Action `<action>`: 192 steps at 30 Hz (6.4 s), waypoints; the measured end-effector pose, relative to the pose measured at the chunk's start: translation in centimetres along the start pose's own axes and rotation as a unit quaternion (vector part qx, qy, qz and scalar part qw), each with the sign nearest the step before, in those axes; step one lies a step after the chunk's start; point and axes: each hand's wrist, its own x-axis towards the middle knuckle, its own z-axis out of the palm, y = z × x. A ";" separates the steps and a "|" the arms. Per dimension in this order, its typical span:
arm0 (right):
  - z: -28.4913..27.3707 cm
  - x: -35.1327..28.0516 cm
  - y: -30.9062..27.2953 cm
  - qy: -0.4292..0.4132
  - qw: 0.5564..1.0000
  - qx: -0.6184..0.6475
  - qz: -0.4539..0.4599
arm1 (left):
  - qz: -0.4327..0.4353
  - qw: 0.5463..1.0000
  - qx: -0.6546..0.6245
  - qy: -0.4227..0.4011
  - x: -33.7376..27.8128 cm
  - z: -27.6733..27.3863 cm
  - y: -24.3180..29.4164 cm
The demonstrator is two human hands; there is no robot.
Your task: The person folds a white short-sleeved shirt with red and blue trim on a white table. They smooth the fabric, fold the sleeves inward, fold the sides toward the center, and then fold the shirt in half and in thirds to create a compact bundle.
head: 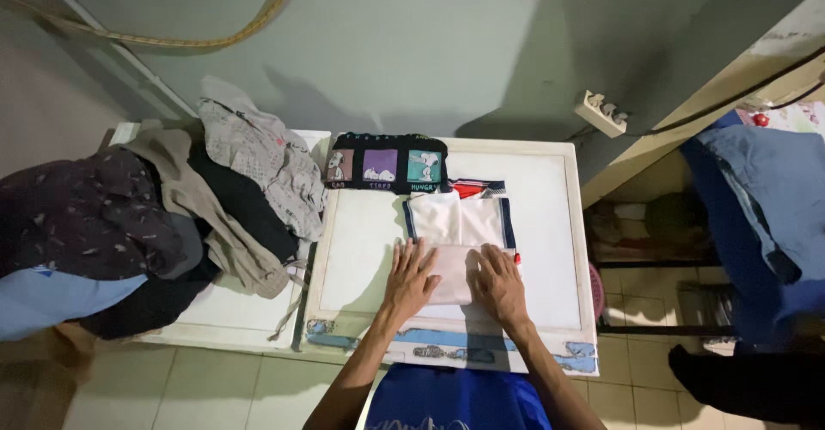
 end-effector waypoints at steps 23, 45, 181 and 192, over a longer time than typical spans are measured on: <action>0.6 -2.5 1.6 -0.054 0.997 -0.043 0.034 | -0.057 0.998 -0.015 -0.013 -3.3 1.0 -1.1; 4.3 -1.9 1.6 0.012 0.999 -0.038 -0.036 | -0.056 0.998 0.019 -0.007 -2.5 1.5 -0.5; 0.5 0.7 -0.8 -0.031 0.989 -0.098 0.104 | -0.034 0.997 -0.063 0.032 1.3 0.7 1.7; 0.1 0.7 0.2 -0.043 0.979 -0.152 0.127 | -0.018 0.998 -0.058 0.008 2.0 1.3 2.1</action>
